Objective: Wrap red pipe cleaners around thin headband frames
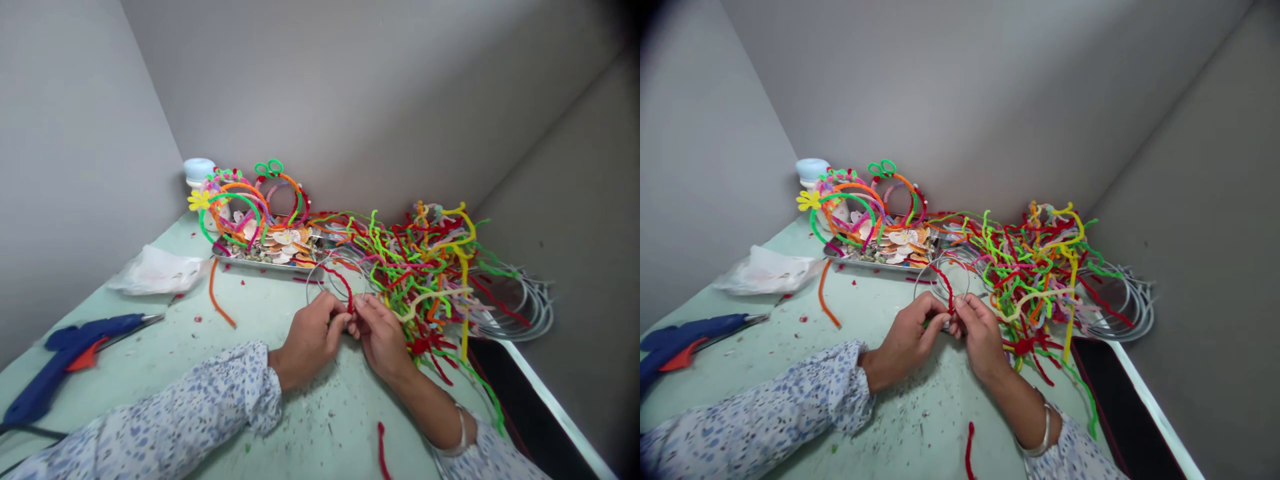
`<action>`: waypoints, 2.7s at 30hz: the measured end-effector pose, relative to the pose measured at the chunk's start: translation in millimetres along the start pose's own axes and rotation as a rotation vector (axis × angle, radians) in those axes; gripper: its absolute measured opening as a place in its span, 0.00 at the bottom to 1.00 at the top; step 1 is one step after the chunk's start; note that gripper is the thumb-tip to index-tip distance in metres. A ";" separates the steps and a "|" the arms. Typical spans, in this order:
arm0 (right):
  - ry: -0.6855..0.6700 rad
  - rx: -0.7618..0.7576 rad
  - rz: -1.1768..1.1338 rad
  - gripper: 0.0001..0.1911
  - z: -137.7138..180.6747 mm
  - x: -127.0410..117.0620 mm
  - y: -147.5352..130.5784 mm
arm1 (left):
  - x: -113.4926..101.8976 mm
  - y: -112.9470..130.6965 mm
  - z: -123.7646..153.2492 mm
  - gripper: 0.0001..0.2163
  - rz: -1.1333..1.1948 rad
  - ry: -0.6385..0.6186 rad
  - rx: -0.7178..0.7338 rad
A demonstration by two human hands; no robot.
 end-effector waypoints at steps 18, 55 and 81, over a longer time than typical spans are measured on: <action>-0.004 -0.007 0.028 0.12 -0.9 -0.2 2.1 | 2.4 -1.7 -0.8 0.05 -0.016 -0.007 -0.013; 0.126 -0.375 0.573 0.10 13.8 5.5 -19.4 | -2.8 -0.5 -2.5 0.05 -0.252 -0.046 0.110; 0.135 -0.307 0.396 0.06 11.6 -0.8 -17.5 | -4.8 0.0 -4.5 0.07 -0.219 -0.024 0.054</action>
Point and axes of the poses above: each hand's wrist, its own z-axis away from the middle knuckle, its own x-axis out of the palm, y = z × x, the point moved 6 cm from there along -z, towards the middle knuckle, and after that the axes turned 11 degrees about x, right-handed, at the moved point
